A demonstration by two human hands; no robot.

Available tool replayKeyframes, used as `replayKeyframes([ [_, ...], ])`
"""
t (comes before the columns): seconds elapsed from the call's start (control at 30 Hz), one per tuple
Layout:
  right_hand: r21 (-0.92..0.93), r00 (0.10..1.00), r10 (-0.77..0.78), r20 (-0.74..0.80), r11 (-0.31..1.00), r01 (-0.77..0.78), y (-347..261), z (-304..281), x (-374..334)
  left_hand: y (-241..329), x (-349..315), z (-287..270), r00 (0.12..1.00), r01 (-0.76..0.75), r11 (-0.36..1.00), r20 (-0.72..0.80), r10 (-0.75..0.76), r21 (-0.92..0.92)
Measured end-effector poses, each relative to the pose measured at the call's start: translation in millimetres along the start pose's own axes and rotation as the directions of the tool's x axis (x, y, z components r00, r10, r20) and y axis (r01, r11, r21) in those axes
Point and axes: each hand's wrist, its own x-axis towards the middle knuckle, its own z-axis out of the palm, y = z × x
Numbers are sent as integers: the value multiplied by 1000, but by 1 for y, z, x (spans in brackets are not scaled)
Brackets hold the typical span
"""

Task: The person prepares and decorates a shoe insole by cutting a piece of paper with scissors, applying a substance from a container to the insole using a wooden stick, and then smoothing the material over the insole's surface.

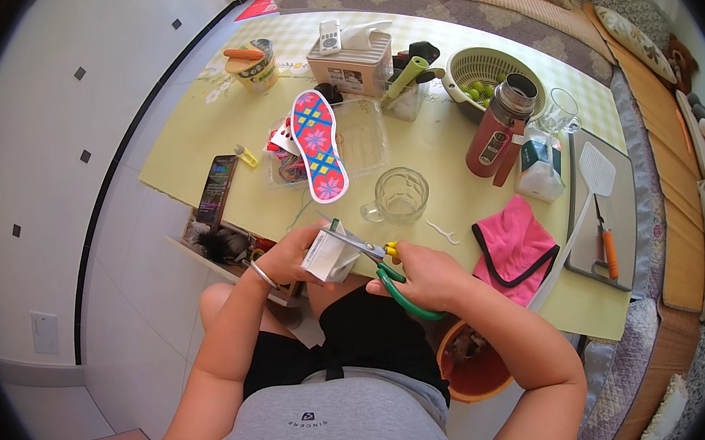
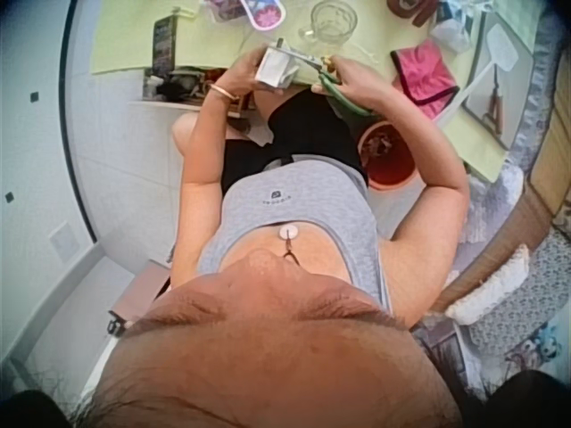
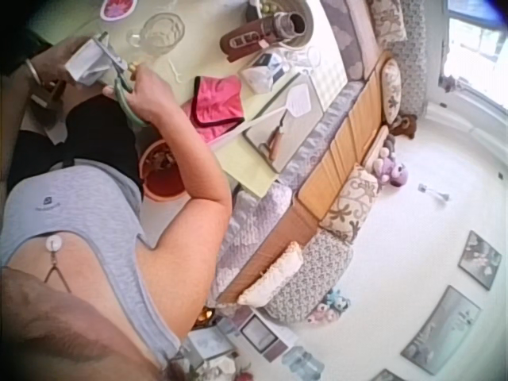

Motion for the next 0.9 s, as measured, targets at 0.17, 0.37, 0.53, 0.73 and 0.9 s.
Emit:
replayKeyframes([
  [0.17,-6,1000,1,11,1000,-1,-3,-7,-1,2,-1,0,995,103,988,16,-102,-113],
  [0.37,3,1000,8,-18,1000,-8,-2,-1,-2,5,-1,1,998,67,990,23,-64,-127],
  [0.53,12,1000,17,-13,1000,-17,2,3,0,8,-1,1,995,98,990,5,-98,-100],
  [0.73,-30,1000,9,-27,1000,-10,-1,0,0,3,-1,1,997,81,990,3,-82,-114],
  [0.9,-62,999,6,-48,998,-9,-3,-3,-3,1,0,0,997,75,991,10,-74,-107],
])
